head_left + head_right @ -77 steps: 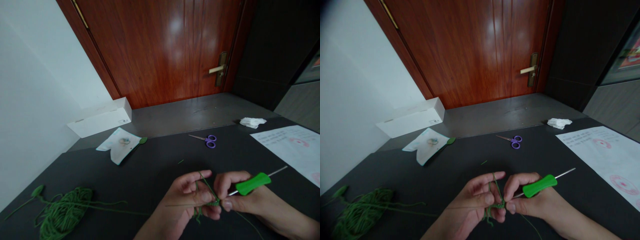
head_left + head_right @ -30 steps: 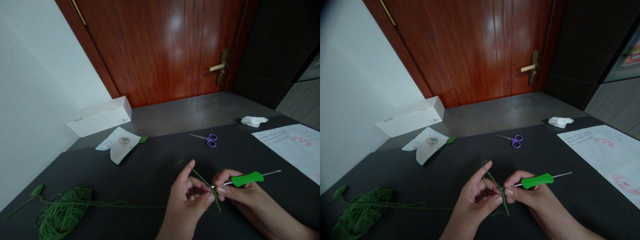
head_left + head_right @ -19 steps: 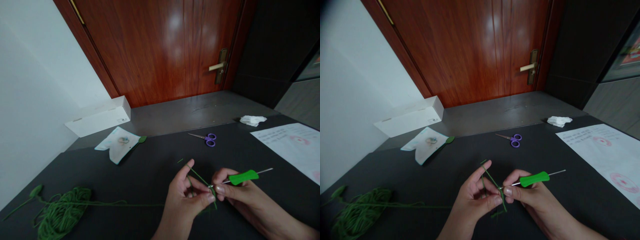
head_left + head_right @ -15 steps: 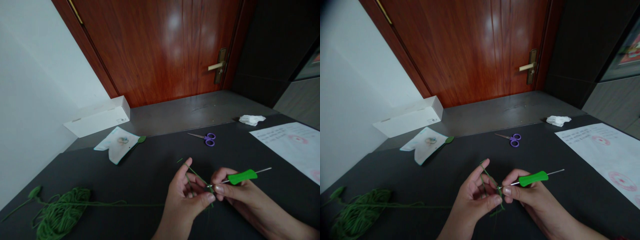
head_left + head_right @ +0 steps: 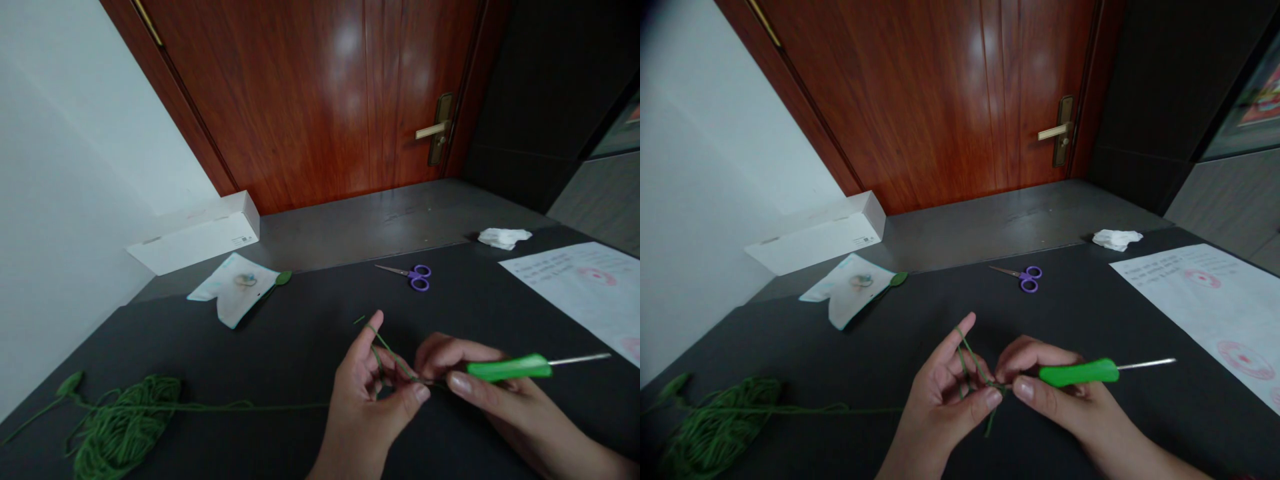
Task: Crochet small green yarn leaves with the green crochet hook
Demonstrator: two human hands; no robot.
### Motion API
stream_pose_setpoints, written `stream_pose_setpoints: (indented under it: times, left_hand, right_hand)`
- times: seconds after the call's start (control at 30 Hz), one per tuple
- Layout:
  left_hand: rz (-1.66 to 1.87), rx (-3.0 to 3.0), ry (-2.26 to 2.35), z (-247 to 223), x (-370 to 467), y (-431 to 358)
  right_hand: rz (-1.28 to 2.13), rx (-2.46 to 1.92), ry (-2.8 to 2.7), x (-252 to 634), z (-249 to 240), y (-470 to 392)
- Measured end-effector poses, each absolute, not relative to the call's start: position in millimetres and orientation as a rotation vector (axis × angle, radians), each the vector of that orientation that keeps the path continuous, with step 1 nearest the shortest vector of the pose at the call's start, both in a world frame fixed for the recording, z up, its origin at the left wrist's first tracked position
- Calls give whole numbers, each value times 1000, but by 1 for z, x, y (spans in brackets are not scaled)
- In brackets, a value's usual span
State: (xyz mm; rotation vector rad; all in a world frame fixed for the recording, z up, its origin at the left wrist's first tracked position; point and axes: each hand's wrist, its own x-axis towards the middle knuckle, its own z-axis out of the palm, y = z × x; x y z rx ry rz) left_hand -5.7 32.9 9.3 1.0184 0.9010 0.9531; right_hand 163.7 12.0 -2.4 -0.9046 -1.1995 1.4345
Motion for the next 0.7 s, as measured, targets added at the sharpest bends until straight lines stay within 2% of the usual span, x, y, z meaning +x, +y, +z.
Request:
stream_pose_setpoints:
  times: [0.17,0.5,0.7]
  left_hand:
    - [927,1010,923,13,-5,30]
    - [925,939,893,14,-2,31]
    - [929,914,902,11,-2,32]
  right_hand:
    - [1308,-936,-1343,172,-5,11]
    - [1612,-952,-884,158,0,9]
    - [1699,-922,-805,160,-2,8]
